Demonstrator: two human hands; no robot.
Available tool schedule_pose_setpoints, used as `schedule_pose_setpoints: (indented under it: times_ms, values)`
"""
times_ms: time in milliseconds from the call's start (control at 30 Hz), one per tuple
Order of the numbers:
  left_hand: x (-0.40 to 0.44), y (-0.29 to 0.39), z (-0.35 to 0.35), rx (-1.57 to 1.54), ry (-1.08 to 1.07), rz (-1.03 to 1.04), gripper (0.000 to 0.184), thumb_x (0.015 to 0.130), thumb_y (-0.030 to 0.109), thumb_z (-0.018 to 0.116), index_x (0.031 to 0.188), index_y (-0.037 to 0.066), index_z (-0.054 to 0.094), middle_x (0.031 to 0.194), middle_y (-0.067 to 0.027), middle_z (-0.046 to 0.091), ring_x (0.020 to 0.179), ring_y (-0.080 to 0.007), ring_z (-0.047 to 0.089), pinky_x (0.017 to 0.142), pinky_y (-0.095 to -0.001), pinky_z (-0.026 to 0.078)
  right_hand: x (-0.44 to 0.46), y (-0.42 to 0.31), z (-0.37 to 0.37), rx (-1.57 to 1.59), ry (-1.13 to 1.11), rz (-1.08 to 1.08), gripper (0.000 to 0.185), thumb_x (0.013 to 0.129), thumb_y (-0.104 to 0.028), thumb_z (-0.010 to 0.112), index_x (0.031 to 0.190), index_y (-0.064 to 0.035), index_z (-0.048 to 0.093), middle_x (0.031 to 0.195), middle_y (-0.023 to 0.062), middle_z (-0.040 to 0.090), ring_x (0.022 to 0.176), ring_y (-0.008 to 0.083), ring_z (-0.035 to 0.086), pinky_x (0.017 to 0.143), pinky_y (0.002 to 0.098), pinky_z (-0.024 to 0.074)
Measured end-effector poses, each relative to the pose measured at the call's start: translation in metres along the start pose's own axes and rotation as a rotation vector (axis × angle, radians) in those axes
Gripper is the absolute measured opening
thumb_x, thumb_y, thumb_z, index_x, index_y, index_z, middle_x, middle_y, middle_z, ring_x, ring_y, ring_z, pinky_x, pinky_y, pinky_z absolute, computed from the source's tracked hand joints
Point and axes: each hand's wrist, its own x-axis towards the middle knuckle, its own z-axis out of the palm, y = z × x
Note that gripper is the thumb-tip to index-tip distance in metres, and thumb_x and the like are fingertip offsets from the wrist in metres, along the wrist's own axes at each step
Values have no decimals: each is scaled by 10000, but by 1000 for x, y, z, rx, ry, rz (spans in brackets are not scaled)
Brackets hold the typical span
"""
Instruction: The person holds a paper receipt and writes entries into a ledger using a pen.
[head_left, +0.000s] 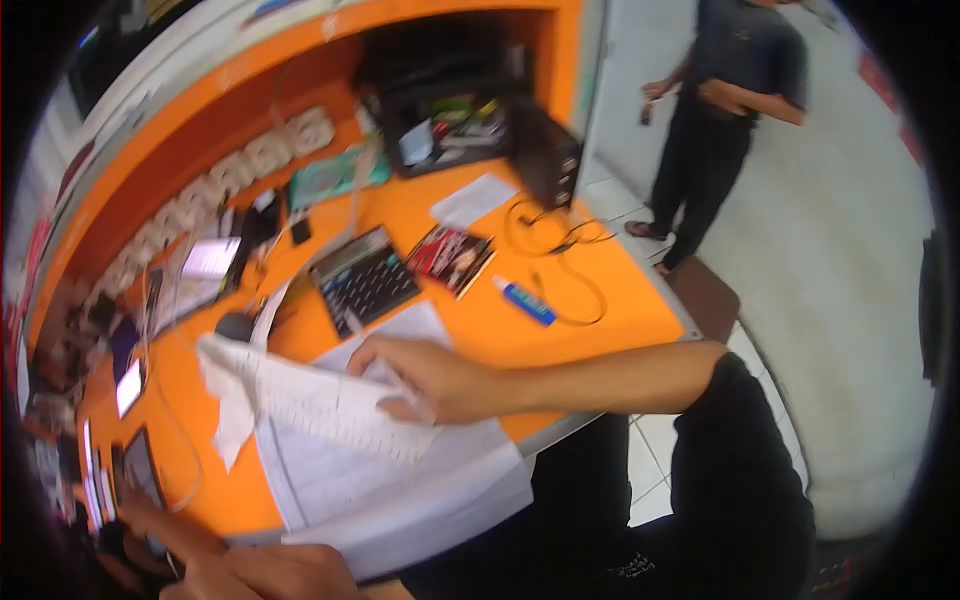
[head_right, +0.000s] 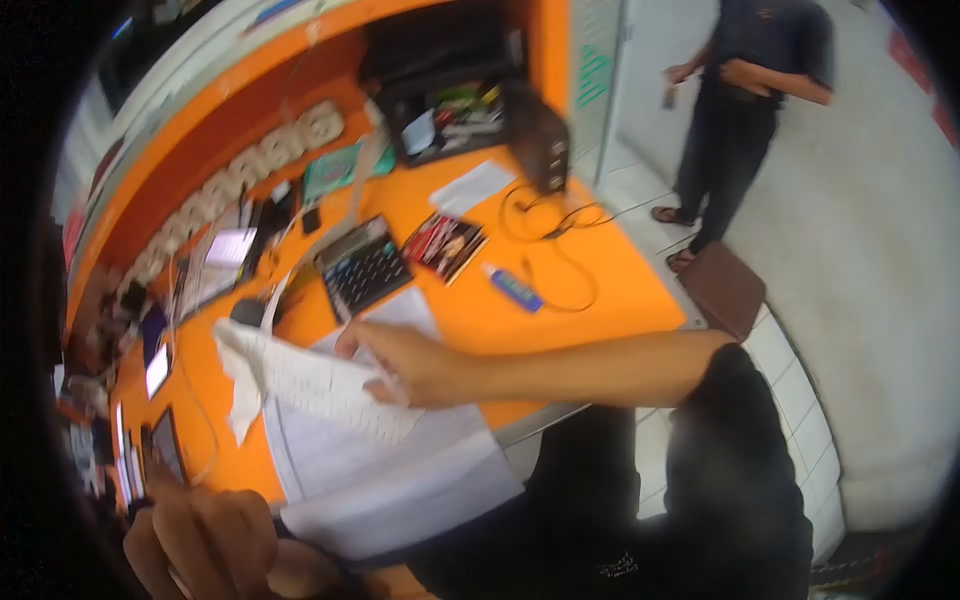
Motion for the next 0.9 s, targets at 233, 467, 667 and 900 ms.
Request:
schedule_pose_setpoints:
  times_ms: [233,467,667,900]
  values:
    - [-80,-35,-33,587,594,-556,121,1055,51,733,988,5,643,909,-25,705,808,-83,647,762,-251,501,1,-14,-7,211,-12,128,443,989,77,720,1392,-72,610,1270,47,666,802,76,625,758,252,545]
    - [-93,-72,-53,604,714,-807,358,1111,185,724,1381,70,519,1106,-65,740,902,-121,701,746,-263,589,6,-34,-10,654,-55,242,514,1007,95,703,1470,-32,519,1480,98,642,1002,127,757,891,302,649]
    - [-91,-95,-66,585,816,-614,481,1035,133,808,1409,-2,538,1191,-123,716,823,-101,673,680,-247,557,-15,-33,9,361,-324,22,564,974,46,800,1478,-81,582,1494,132,647,908,138,759,810,281,637]
    - [-98,-86,-80,967,548,-774,297,918,70,874,1189,24,764,949,-78,683,775,-136,591,651,-297,472,7,-22,-24,-21,-143,-48,484,970,64,761,1414,-56,611,1399,168,701,850,109,723,763,256,589]
